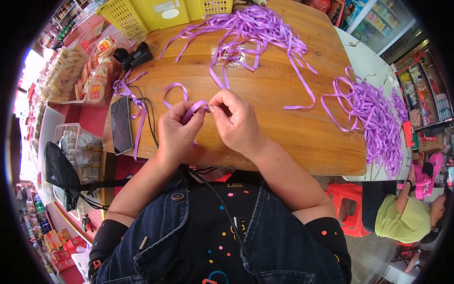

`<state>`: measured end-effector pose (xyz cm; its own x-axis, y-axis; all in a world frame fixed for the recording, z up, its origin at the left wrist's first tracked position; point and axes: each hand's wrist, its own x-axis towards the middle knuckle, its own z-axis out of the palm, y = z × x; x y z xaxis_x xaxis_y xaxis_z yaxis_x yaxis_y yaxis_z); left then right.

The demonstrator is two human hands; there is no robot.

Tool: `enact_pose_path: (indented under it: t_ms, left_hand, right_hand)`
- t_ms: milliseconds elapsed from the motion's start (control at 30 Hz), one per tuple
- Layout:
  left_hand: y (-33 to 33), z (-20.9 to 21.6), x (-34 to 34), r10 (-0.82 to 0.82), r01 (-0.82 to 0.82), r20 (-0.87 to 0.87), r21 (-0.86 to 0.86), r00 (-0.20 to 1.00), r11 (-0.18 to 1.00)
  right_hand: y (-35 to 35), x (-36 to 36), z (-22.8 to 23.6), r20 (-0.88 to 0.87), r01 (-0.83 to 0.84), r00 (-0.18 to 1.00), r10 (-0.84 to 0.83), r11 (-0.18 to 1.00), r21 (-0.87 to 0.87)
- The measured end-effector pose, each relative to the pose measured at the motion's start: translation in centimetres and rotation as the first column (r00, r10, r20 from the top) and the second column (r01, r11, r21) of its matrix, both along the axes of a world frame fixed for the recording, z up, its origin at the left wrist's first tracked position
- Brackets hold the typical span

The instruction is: The person ties knots in purple ribbons by hand, pulling each ribbon taut before placing it onto a pile on the table.

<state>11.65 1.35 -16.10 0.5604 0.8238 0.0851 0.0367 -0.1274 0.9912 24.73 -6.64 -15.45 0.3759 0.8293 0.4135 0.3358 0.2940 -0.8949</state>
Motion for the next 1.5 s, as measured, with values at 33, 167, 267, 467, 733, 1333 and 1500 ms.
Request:
enact_pose_path:
  t_ms: [33,167,267,467,733,1333,1500]
  left_hand:
    - [0.1,0.0,0.0,0.0,0.0,-0.001,-0.001,1.0,1.0]
    - [0.3,1.4,-0.2,-0.072,0.071,0.002,-0.135,0.997,0.988]
    - [0.4,1.8,-0.4,-0.129,0.131,0.033,-0.401,0.991,0.907]
    - [0.6,2.2,-0.8,-0.15,0.206,0.141,-0.665,0.979,0.718]
    - [0.6,1.8,-0.6,-0.077,0.223,0.236,-0.691,0.969,0.687]
    - [0.2,1.2,-0.5,-0.062,0.237,0.287,-0.628,0.956,0.742]
    - [0.3,0.8,-0.3,-0.059,0.162,0.21,-0.52,0.976,0.839]
  right_hand:
    - [0.0,0.0,0.1,-0.001,0.0,1.0,0.0,1.0,-0.001]
    - [0.1,0.2,-0.2,-0.114,-0.054,0.992,0.046,0.996,-0.068]
    - [0.1,0.0,-0.2,-0.133,-0.07,0.989,0.06,0.995,-0.073]
    - [0.2,0.0,-0.3,-0.152,-0.09,0.985,0.076,0.992,-0.089]
    - [0.4,0.2,-0.8,-0.253,-0.126,0.963,0.091,0.984,-0.127]
    - [0.6,0.7,-0.9,-0.52,-0.201,0.852,0.067,0.958,-0.206]
    - [0.5,1.2,-0.8,-0.662,-0.328,0.737,0.134,0.928,-0.177]
